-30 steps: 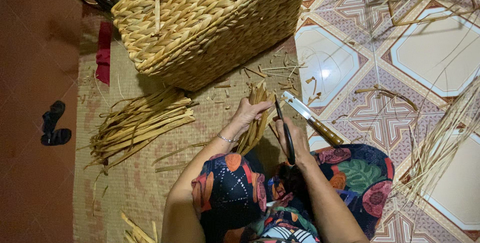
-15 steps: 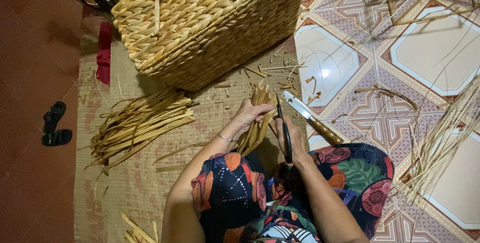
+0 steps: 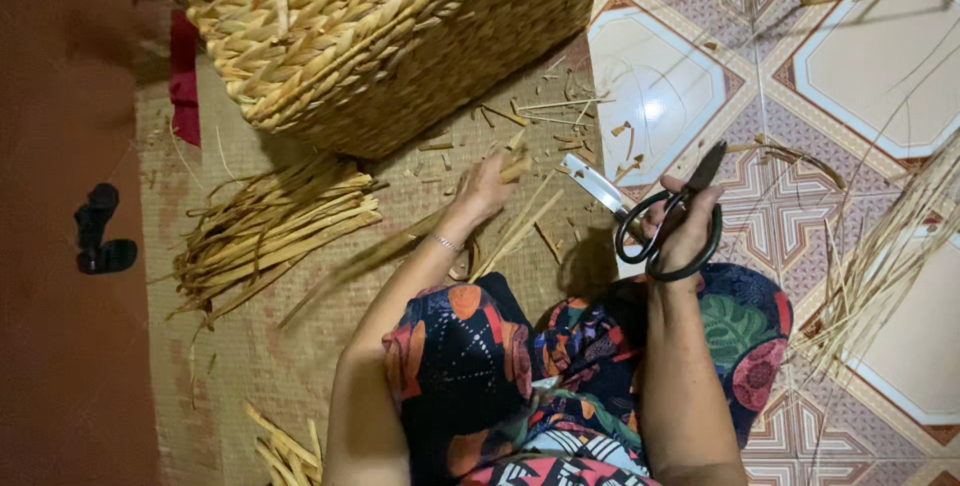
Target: The person sits on a mat and uses shears to cut long dried plant strips into shorter pieces. They gather the cut pieces into a bundle and continue trimming the ends to even them out.
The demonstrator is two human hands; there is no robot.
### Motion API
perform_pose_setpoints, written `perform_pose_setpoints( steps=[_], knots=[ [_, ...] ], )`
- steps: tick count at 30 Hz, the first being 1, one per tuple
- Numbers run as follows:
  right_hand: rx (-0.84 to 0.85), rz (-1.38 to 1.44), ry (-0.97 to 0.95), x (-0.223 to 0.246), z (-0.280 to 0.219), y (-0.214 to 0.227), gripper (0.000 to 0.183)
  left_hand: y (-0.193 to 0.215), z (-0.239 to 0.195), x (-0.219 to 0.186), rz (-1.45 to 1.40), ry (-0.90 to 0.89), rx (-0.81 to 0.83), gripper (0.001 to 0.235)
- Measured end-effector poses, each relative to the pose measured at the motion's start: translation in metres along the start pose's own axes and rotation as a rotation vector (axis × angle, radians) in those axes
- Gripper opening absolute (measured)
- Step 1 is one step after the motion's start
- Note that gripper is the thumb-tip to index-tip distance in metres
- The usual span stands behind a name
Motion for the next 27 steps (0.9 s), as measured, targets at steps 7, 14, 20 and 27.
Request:
perform_pose_setpoints(
  steps=[7, 14, 20, 27],
  knots=[
    [0.021, -0.085, -0.058, -0.009, -0.008, -0.011, 0.078, -0.064, 0.025, 0.033, 0.191, 0.125, 0.010, 0.043],
    [0.115, -0.356, -0.089, -0.013, -0.015, -0.031, 0.066, -0.074, 0.026, 0.044, -0.068, 0.186, -0.004, 0.035],
    [0.218, -0.691, -0.071, -0.034, -0.013, -0.036, 0.047, -0.037, 0.020, 0.019, -0.520, 0.136, -0.019, 0.019],
    [0.421, -0.903, 0.037, -0.037, -0.027, -0.057, 0.043, -0.008, -0.023, -0.044, -0.579, 0.086, 0.023, 0.024]
  ],
)
Point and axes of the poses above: each hand's wrist, its own z-axis towards the middle knuckle, its own y-axis out of the back of the hand, x = y × z, the point moved 5 cm from there along z, towards the middle knuckle, and after that the axes turned 9 degrees about -z, right-handed, at the moved point
